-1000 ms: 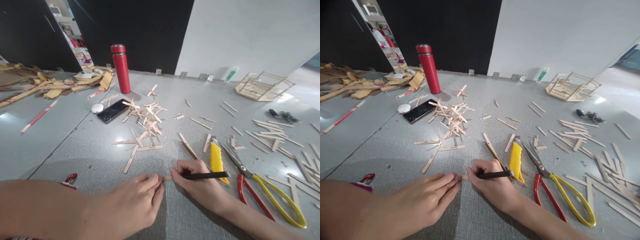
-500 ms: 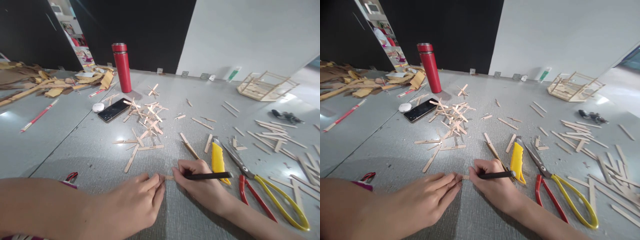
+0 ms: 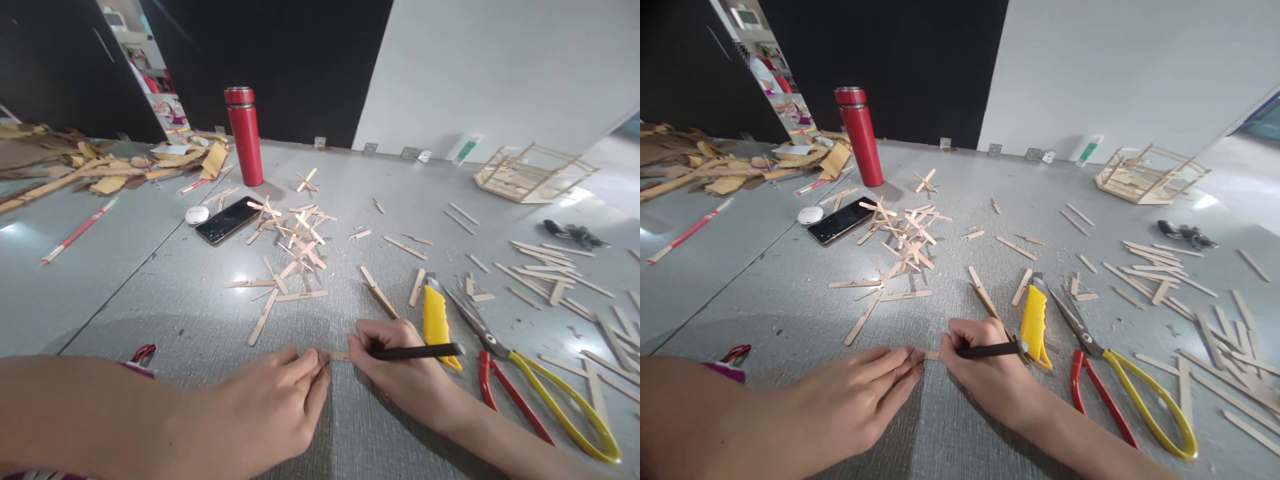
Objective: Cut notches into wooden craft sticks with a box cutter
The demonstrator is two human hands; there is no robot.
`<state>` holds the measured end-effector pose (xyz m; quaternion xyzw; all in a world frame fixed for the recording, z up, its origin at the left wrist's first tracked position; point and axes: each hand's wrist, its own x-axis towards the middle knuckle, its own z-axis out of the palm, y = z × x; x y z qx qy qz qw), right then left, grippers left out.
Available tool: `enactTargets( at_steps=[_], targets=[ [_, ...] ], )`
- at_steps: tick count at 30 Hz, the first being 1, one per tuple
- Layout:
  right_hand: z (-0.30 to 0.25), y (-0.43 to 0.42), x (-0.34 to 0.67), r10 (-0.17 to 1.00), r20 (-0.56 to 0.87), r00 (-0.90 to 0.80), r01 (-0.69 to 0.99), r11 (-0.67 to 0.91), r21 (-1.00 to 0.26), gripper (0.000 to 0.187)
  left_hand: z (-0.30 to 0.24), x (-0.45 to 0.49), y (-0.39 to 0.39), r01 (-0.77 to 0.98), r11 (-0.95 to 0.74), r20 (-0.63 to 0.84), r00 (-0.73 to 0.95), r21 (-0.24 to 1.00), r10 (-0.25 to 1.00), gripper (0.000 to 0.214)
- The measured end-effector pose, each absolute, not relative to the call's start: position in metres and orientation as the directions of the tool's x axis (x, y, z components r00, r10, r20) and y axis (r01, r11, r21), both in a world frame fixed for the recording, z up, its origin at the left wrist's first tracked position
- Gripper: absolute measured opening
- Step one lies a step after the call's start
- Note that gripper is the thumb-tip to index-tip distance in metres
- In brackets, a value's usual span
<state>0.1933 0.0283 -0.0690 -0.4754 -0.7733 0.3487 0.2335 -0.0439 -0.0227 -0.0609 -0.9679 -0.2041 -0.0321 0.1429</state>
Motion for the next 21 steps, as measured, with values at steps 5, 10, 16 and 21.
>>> enactTargets(
  at_steps=[5,10,16,21],
  targets=[
    [-0.068,0.028,0.194,0.907,-0.018,-0.420,0.552,0.240,-0.798,0.042,-0.059,-0.043,-0.021,0.380,-0.886,0.104,0.925,-0.267,0.366,0.046],
    [-0.076,0.025,0.199,0.915,-0.122,-0.385,0.496,0.093,-0.864,0.042,-0.058,-0.042,-0.020,0.368,-0.889,0.110,0.930,-0.271,0.351,0.044],
    [-0.078,0.023,0.200,0.913,-0.179,-0.366,0.462,0.012,-0.887,0.042,-0.059,-0.042,-0.021,0.398,-0.875,0.142,0.917,-0.274,0.373,0.042],
    [-0.076,0.023,0.200,0.916,-0.170,-0.362,0.468,0.021,-0.883,0.044,-0.060,-0.042,-0.022,0.400,-0.877,0.142,0.916,-0.266,0.374,0.042]
  ],
)
